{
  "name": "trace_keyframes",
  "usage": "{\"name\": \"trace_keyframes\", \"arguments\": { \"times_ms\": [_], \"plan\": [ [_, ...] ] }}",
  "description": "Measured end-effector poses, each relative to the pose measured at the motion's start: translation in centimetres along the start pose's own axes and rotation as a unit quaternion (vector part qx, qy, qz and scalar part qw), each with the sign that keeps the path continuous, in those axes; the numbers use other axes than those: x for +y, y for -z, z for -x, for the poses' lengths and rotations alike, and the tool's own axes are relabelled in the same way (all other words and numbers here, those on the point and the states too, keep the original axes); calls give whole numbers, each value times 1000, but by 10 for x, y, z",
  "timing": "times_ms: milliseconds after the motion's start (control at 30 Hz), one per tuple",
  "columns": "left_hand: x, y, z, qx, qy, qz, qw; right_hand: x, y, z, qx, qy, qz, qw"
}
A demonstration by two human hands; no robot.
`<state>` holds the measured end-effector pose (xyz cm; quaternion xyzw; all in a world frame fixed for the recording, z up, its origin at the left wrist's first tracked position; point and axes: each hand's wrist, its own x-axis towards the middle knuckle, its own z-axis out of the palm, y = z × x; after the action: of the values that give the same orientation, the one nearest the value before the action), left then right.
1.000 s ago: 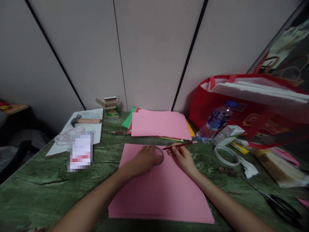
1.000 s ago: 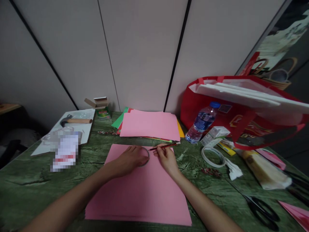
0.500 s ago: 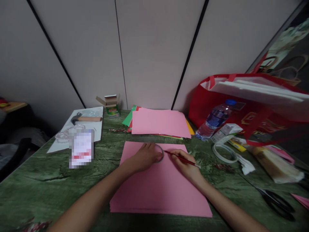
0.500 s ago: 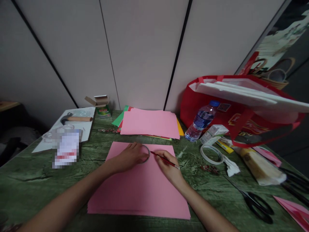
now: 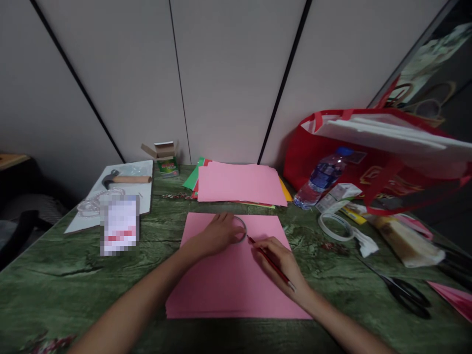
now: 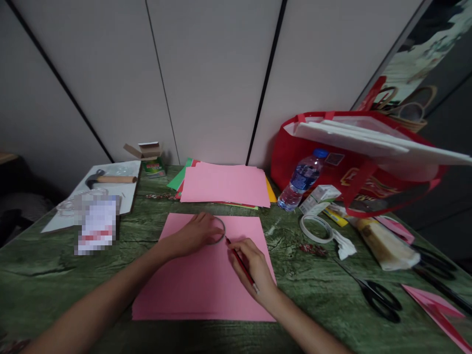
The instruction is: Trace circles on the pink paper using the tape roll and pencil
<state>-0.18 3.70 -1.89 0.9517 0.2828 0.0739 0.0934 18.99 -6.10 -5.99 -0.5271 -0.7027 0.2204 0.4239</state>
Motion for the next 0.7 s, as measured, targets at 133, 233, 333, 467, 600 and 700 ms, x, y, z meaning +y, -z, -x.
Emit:
{"name": "trace_keyframes", "arguments": {
  "times_ms": [133,233,333,467,600,700],
  "plan": [
    [-1,1,-1,-12,5,-4,1000,-12,-4,6,10,6,3,1000],
    [-2,1,0,-6,2,1,1000,-19,-6,9,15,18,-4,1000],
    [-3,-1,0,6,-6,14,1000,-23,-6,11,-14,43,-7,999],
    [-5,-3,0,14,-5,16,1000,-28,-6,13,-57,71,8,996],
    [-5,-3,0,16,-10,-1,1000,-30,-11,14,-62,82,21,994],
    [-5,-3,0,17,-18,-5,1000,-28,-15,14,-86,90,24,992]
  ]
}}
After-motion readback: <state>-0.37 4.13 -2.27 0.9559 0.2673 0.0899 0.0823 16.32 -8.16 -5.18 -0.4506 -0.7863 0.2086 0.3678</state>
